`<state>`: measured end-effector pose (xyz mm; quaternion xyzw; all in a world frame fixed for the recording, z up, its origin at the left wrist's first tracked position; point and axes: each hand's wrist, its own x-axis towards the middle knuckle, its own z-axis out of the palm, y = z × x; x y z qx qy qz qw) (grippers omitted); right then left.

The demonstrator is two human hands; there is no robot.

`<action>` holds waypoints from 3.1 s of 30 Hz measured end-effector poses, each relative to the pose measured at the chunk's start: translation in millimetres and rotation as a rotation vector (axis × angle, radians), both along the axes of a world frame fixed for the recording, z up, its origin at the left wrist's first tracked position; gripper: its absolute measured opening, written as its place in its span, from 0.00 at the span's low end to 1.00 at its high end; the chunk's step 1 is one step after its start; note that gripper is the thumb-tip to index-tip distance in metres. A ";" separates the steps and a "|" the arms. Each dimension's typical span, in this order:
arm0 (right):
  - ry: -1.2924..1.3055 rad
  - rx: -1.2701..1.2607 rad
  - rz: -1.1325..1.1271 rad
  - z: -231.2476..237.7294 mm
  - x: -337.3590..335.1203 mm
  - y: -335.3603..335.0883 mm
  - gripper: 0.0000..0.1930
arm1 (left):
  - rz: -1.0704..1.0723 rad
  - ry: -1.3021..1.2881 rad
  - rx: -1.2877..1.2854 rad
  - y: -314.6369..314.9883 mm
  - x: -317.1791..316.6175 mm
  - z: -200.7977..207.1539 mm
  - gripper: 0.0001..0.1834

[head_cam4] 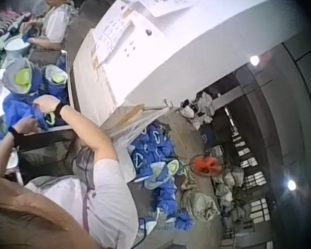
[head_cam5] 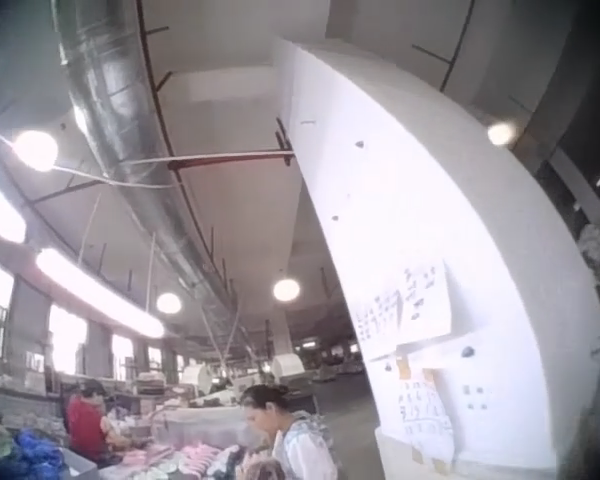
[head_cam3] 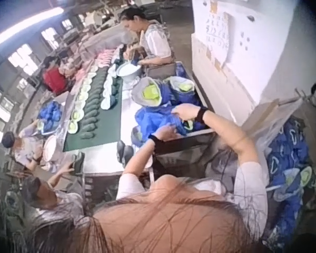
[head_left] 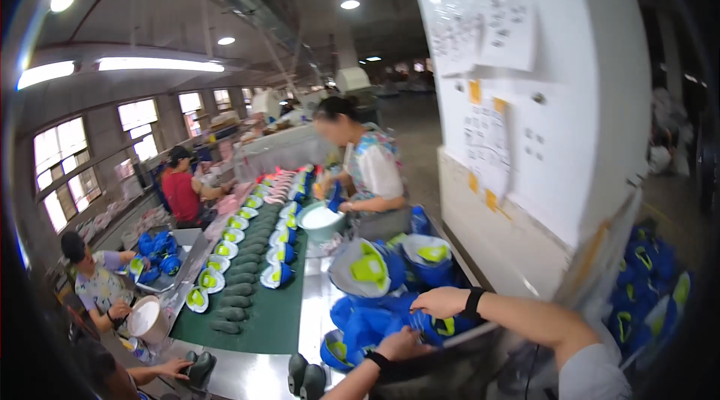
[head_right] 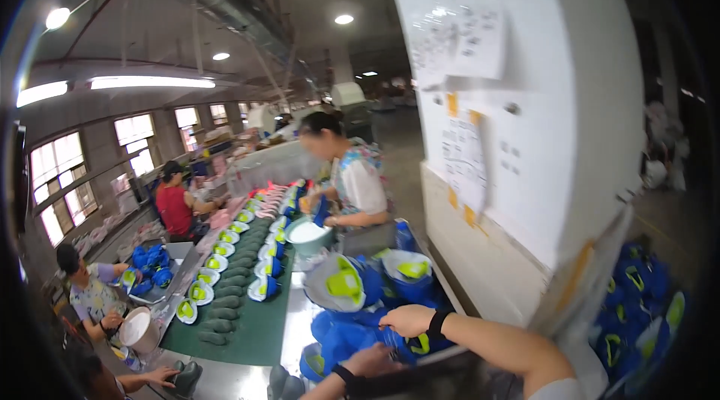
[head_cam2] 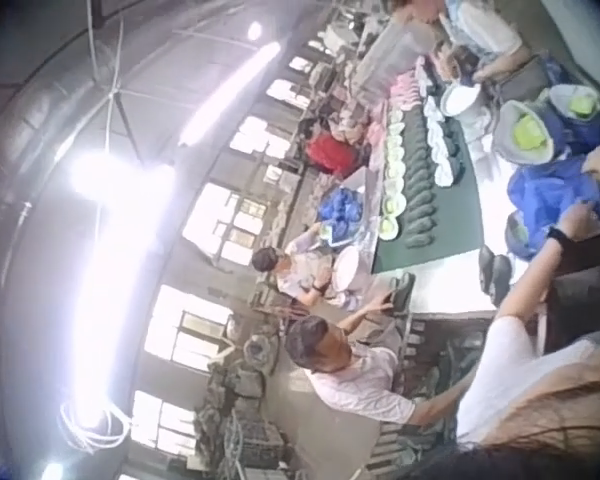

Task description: Sorting and transporting blue and green shoe upper components from a table into baskets and bags in a factory.

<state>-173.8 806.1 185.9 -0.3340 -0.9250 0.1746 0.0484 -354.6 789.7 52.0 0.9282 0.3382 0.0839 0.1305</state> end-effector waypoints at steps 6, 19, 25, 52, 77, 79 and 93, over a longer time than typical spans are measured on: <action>0.781 -0.238 -0.376 38.6 59.9 -222.0 0.12 | -0.184 -0.403 -0.079 -69.4 92.7 122.4 0.27; 0.779 0.097 -1.585 -130.1 157.9 -604.7 0.11 | -1.045 0.076 -0.158 -367.0 436.7 64.0 0.18; 0.563 0.179 -2.386 -208.1 160.8 -743.8 0.14 | -1.173 0.076 -0.293 -425.4 491.6 72.1 0.18; 0.102 -0.113 -2.096 -241.0 452.3 -841.6 0.11 | -1.072 0.548 0.299 -328.6 774.2 47.6 0.26; 1.148 0.734 -1.538 -103.0 531.1 -961.2 0.13 | -0.260 -0.566 -0.070 -597.0 450.0 209.9 0.04; 1.181 0.799 -1.446 -134.7 540.8 -975.6 0.15 | -0.137 -0.577 -0.302 -631.7 389.2 206.5 0.06; 1.454 -0.003 -0.132 -10.5 181.7 -862.7 0.04 | 0.978 -1.096 -0.109 -1115.4 3.3 176.0 0.14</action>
